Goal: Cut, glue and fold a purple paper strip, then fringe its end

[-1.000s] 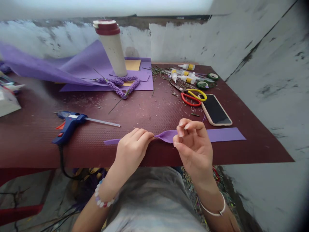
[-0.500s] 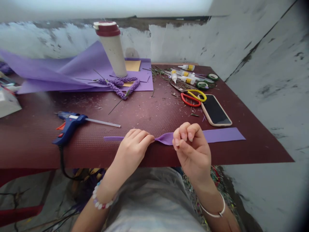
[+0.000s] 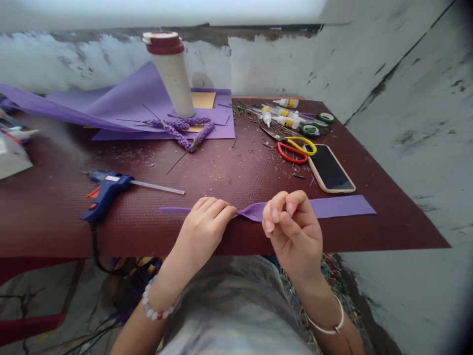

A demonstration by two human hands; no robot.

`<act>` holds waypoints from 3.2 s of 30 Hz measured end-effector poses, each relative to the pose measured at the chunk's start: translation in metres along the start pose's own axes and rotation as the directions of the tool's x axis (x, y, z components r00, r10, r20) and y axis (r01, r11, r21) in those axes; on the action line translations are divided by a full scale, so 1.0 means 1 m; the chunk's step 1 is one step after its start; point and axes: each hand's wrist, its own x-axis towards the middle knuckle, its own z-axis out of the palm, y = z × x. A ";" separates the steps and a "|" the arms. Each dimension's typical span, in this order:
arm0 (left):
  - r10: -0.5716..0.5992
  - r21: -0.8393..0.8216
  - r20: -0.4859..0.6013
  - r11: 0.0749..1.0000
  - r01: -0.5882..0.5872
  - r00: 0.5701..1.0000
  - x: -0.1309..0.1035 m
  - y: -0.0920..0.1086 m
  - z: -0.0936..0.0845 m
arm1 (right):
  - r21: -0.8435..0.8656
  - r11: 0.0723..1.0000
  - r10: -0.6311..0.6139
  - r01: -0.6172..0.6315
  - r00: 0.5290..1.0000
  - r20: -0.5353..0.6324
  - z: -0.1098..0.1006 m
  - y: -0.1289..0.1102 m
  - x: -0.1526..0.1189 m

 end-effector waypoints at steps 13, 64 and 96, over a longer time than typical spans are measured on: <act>-0.007 -0.002 -0.001 1.000 0.007 1.000 -0.001 0.001 0.000 | 0.045 0.999 -0.026 0.025 0.999 0.022 0.004 0.001 -0.001; 0.010 0.010 -0.005 1.000 -0.010 1.000 -0.002 0.002 -0.001 | 0.188 0.982 0.029 -0.029 1.000 0.003 0.002 0.008 -0.006; 0.008 0.005 -0.029 1.000 -0.008 1.000 0.004 0.017 -0.017 | -0.761 0.164 -0.006 0.628 0.772 0.636 -0.017 -0.011 0.021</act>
